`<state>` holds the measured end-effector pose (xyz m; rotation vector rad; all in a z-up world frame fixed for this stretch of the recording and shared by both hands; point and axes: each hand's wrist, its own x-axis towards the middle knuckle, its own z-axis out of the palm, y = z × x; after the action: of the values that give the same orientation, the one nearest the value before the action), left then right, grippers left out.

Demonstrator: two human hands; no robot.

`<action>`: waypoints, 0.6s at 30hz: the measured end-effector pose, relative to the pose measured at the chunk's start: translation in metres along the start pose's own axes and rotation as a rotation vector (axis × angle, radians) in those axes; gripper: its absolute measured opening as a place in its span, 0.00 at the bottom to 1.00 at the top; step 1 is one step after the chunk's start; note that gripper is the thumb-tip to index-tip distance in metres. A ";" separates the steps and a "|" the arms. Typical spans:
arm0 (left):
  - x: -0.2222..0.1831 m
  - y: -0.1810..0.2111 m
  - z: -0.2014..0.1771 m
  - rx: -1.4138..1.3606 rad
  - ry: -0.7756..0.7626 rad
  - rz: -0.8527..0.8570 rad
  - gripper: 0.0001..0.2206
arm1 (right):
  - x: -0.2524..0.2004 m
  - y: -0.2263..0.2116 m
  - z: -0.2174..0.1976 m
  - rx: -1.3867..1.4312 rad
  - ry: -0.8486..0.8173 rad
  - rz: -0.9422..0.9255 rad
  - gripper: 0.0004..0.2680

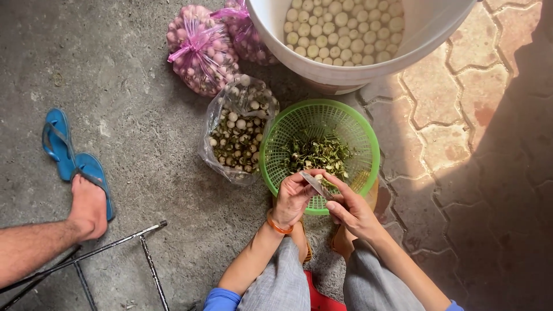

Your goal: Peeling shallots one by one using a small knife and placing the cleaned shallots into a bucket of water.

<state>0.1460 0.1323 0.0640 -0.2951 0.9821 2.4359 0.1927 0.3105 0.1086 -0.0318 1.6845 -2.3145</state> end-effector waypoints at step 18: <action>-0.009 0.023 0.028 -0.073 0.012 -0.045 0.18 | 0.002 -0.009 0.006 0.482 -0.057 0.021 0.24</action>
<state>0.1413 0.1345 0.1010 -0.3533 0.8834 2.4355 0.1903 0.3068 0.1188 0.0165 1.0572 -2.6092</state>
